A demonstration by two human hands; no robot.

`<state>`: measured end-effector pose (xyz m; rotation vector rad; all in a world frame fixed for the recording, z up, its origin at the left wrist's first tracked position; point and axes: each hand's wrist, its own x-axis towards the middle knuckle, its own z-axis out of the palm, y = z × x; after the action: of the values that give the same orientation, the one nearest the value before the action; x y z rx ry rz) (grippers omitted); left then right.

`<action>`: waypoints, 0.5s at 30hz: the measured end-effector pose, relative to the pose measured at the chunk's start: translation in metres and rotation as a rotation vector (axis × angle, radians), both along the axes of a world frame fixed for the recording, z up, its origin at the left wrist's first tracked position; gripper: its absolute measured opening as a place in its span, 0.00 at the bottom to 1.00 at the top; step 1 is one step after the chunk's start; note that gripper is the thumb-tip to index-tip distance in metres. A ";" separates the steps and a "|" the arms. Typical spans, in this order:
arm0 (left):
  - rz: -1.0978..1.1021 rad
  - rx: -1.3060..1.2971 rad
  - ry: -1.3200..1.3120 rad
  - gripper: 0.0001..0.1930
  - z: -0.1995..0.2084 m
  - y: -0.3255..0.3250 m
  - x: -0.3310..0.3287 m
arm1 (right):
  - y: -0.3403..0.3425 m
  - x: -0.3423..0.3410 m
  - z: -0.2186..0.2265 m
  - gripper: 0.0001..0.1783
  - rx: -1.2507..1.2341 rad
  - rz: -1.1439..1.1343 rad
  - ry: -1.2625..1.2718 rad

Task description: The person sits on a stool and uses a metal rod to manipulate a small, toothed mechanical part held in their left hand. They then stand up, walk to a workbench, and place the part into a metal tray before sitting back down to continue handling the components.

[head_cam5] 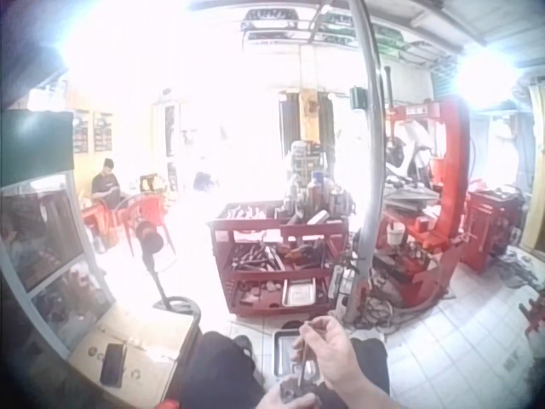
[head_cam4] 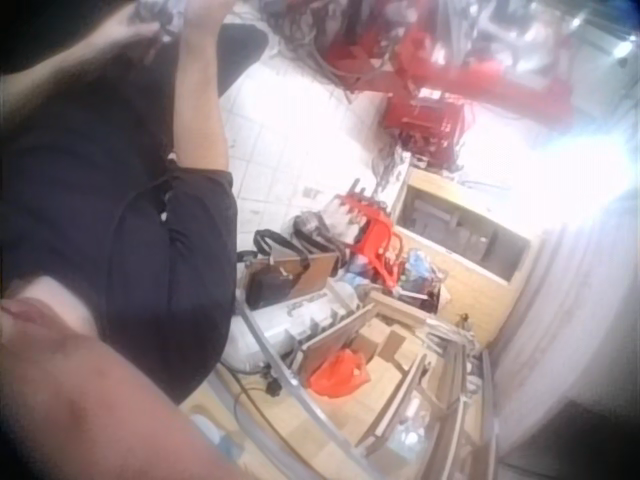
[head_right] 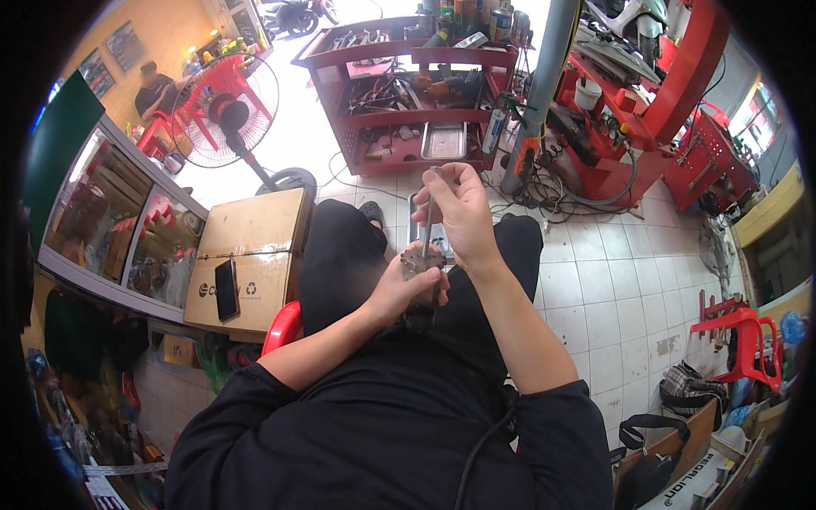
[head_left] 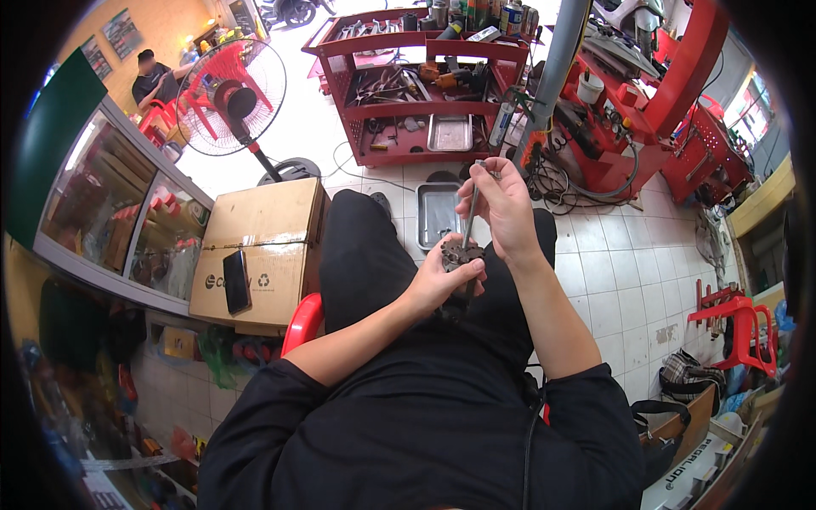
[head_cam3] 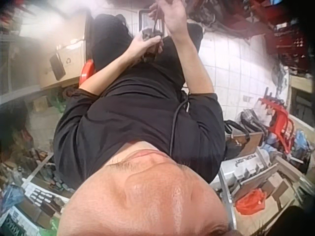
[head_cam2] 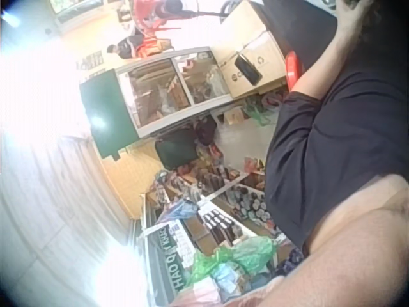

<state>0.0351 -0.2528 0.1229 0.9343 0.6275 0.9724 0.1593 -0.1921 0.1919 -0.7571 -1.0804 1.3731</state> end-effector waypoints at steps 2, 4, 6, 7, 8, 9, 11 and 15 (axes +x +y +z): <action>-0.006 -0.016 -0.044 0.19 0.000 0.000 0.000 | 0.001 0.001 0.001 0.15 -0.015 0.056 0.047; -0.009 -0.018 -0.045 0.19 -0.001 0.000 0.000 | 0.001 0.003 0.003 0.16 -0.029 0.106 0.088; -0.010 -0.008 -0.005 0.18 -0.001 0.000 -0.001 | -0.002 0.004 0.007 0.18 -0.043 0.148 0.123; -0.007 -0.007 -0.008 0.18 -0.001 0.000 -0.001 | -0.002 0.003 0.006 0.18 -0.028 0.111 0.090; -0.003 -0.005 -0.012 0.18 0.000 0.000 -0.001 | -0.002 0.002 0.006 0.18 -0.012 0.075 0.058; 0.000 -0.003 -0.015 0.18 0.001 -0.001 0.000 | -0.002 0.001 0.005 0.18 0.005 0.039 0.025; -0.009 -0.005 -0.031 0.18 0.001 -0.002 -0.001 | -0.001 0.001 0.003 0.18 0.008 0.033 -0.015; -0.018 -0.001 -0.053 0.18 -0.003 0.000 -0.001 | -0.002 0.002 0.005 0.19 -0.030 0.137 0.070</action>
<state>0.0343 -0.2530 0.1198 0.9092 0.5744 0.9776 0.1611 -0.1942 0.1968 -0.6611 -1.0751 1.5239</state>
